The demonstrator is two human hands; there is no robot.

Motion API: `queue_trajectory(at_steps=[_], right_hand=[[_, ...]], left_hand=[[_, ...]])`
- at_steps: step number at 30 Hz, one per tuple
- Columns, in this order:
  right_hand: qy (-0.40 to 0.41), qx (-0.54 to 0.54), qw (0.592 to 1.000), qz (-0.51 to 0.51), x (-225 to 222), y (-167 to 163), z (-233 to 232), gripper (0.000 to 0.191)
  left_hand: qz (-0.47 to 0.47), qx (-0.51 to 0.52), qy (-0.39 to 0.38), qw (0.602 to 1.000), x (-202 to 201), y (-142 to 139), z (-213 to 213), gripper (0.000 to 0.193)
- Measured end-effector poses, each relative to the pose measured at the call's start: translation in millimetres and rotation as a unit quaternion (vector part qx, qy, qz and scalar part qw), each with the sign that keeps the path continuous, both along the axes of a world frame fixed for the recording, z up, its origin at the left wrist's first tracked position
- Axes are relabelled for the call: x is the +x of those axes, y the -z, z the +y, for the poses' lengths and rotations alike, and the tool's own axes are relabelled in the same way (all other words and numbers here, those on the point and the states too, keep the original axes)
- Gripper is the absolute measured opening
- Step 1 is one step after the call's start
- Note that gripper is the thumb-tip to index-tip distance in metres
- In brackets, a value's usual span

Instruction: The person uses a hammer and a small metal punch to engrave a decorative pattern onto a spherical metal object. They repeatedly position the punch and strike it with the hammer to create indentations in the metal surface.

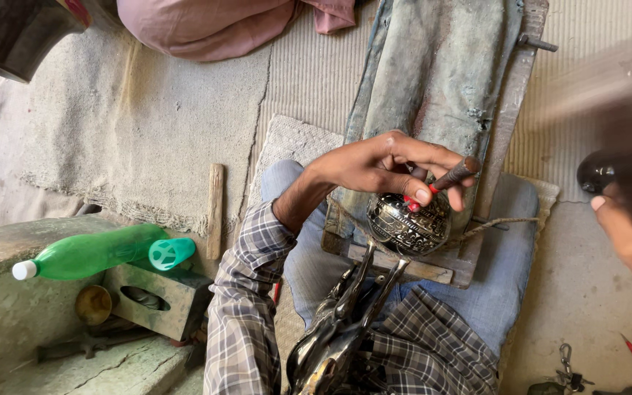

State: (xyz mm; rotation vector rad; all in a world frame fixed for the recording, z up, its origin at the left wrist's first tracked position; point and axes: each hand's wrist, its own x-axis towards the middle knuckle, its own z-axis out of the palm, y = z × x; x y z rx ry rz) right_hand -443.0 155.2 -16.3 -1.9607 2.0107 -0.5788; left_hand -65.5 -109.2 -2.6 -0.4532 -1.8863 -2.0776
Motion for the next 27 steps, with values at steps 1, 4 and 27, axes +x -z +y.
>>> queue_trajectory(at_steps=[1, 4, 27], right_hand=[[-0.011, -0.003, 1.000, 0.009, 5, -2, -2, 0.041], [0.082, 0.107, 0.991, -0.017, 29, 2, -12, 0.017], [0.444, -0.027, 0.853, -0.273, 184, 102, 99, 0.079]], left_hand=[[-0.006, -0.001, -0.001, 1.000, 0, 2, 0, 0.047], [-0.033, -0.010, -0.010, 0.999, -1, 7, -1, 0.051], [-0.133, 0.224, -0.417, 0.871, 41, 5, 47, 0.055]])
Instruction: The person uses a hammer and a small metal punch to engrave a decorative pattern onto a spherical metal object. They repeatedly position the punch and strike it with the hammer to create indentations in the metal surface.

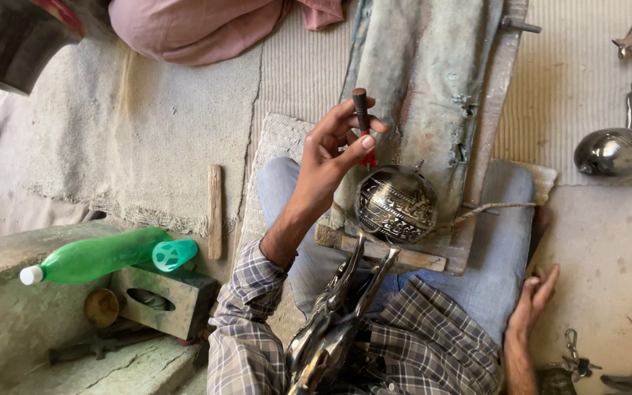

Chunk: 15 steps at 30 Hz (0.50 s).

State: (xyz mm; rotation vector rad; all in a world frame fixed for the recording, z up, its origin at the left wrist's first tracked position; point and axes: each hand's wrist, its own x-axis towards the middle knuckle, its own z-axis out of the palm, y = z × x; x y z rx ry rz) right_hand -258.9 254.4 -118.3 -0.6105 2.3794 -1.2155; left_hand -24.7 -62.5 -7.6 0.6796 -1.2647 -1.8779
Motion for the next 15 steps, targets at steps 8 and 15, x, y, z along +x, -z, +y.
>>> queue_trajectory(at_steps=[8, 15], right_hand=[[-0.132, -0.480, 0.844, -0.198, 32, -82, -24, 0.048], [-0.609, -0.435, 0.609, 0.262, 177, -198, -104, 0.021]], left_hand=[[-0.009, -0.030, -0.034, 0.999, -5, 1, 2, 0.051], [-0.084, -0.096, -0.107, 0.986, 9, 21, -5, 0.050]])
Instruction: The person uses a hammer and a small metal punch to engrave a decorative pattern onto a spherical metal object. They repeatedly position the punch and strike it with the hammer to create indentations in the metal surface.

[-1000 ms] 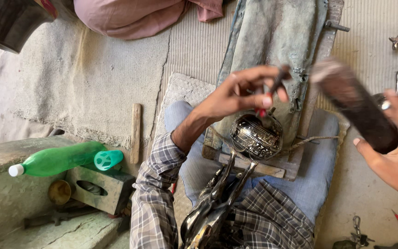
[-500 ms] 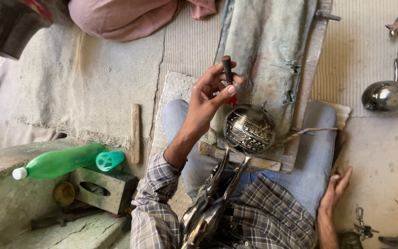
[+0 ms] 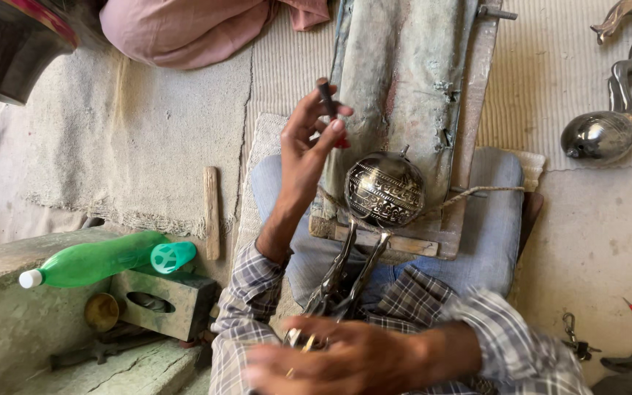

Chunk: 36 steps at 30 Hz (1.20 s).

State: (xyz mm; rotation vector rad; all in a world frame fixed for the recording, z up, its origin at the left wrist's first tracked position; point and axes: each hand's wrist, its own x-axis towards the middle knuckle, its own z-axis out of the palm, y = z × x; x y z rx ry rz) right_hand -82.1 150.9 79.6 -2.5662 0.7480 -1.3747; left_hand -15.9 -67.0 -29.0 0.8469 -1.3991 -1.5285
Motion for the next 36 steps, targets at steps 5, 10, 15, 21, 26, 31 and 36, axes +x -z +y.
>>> queue_trajectory(at_steps=[5, 10, 15, 21, 26, 31, 36], right_hand=[[-0.015, -0.062, 0.996, 0.060, 36, -4, -22, 0.030], [0.031, -0.094, 0.995, -0.015, 34, 7, -18, 0.024], [0.033, -0.123, 0.986, -0.106, 33, 9, -17, 0.029], [0.046, -0.115, 0.974, -0.192, 26, -7, -18, 0.041], [0.002, -0.111, 0.968, -0.224, -11, -26, -19, 0.038], [-0.023, -0.108, 0.967, -0.229, -39, -6, 2, 0.047], [-0.006, -0.094, 0.970, -0.223, -52, 16, 32, 0.048]], left_hand=[[-0.127, -0.026, -0.120, 0.984, 68, 41, 26, 0.044], [-0.253, 0.114, -0.127, 0.952, 121, 89, 107, 0.035], [-0.279, 0.175, 0.063, 0.942, 110, 99, 151, 0.038], [-0.169, 0.258, 0.186, 0.933, 90, 88, 149, 0.041], [-0.225, 0.265, 0.136, 0.928, 110, 69, 147, 0.044], [-0.301, 0.184, 0.108, 0.929, 135, 53, 138, 0.047], [-0.345, 0.136, 0.069, 0.926, 120, 57, 142, 0.040]])
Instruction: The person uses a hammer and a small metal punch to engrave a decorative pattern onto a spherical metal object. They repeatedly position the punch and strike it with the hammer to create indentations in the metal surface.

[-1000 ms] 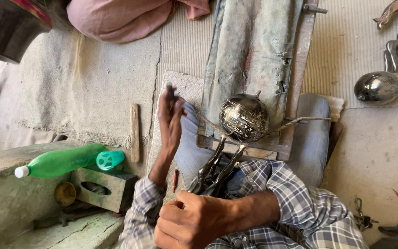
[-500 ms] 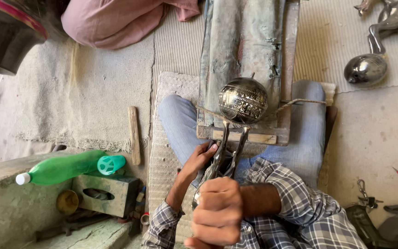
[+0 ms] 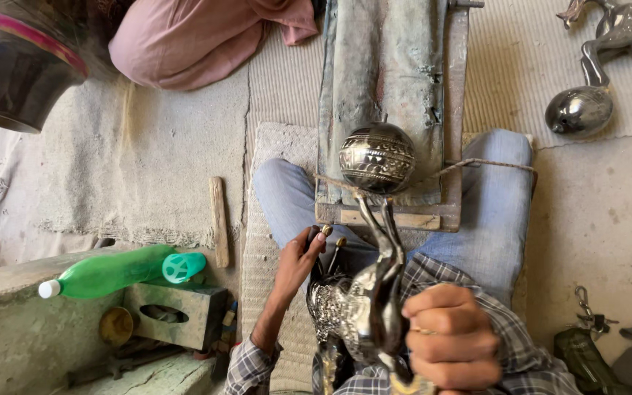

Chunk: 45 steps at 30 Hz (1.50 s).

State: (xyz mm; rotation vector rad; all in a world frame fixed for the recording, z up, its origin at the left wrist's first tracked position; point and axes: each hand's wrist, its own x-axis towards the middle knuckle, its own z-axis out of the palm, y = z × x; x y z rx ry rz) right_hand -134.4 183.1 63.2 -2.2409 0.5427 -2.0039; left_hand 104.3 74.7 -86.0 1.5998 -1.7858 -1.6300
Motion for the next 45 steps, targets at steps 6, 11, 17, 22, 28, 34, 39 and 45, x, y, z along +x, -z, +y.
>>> queue_trajectory(at_steps=[6, 11, 17, 22, 28, 34, 39, 45], right_hand=[[0.018, 0.054, 0.998, 0.037, -18, 8, 25, 0.025], [0.073, 0.077, 0.994, 0.016, -11, 19, 31, 0.013], [0.314, 0.174, 0.923, -0.141, -75, 70, 34, 0.004], [0.483, 0.480, 0.731, -0.053, -141, 146, 62, 0.016], [0.529, 0.647, 0.525, 0.165, -120, 170, 104, 0.050], [0.484, 0.720, 0.482, 0.120, -116, 168, 90, 0.052], [0.444, 0.748, 0.493, -0.040, -141, 158, 85, 0.055], [0.225, 0.502, 0.755, -0.356, -154, 109, 91, 0.051]], left_hand=[[-0.026, 0.017, 0.056, 0.998, 12, 1, 0, 0.040], [-0.049, 0.027, 0.070, 0.996, 19, 5, -19, 0.043], [-0.015, -0.179, 0.072, 0.981, 23, -30, -60, 0.032], [0.129, -0.434, 0.156, 0.878, -28, -76, -96, 0.025], [0.330, -0.241, 0.196, 0.891, -97, -116, -111, 0.033], [0.360, -0.224, 0.287, 0.859, -129, -134, -114, 0.029], [0.309, -0.283, 0.334, 0.844, -133, -138, -114, 0.036], [0.299, -0.339, 0.350, 0.820, -138, -136, -109, 0.046]])
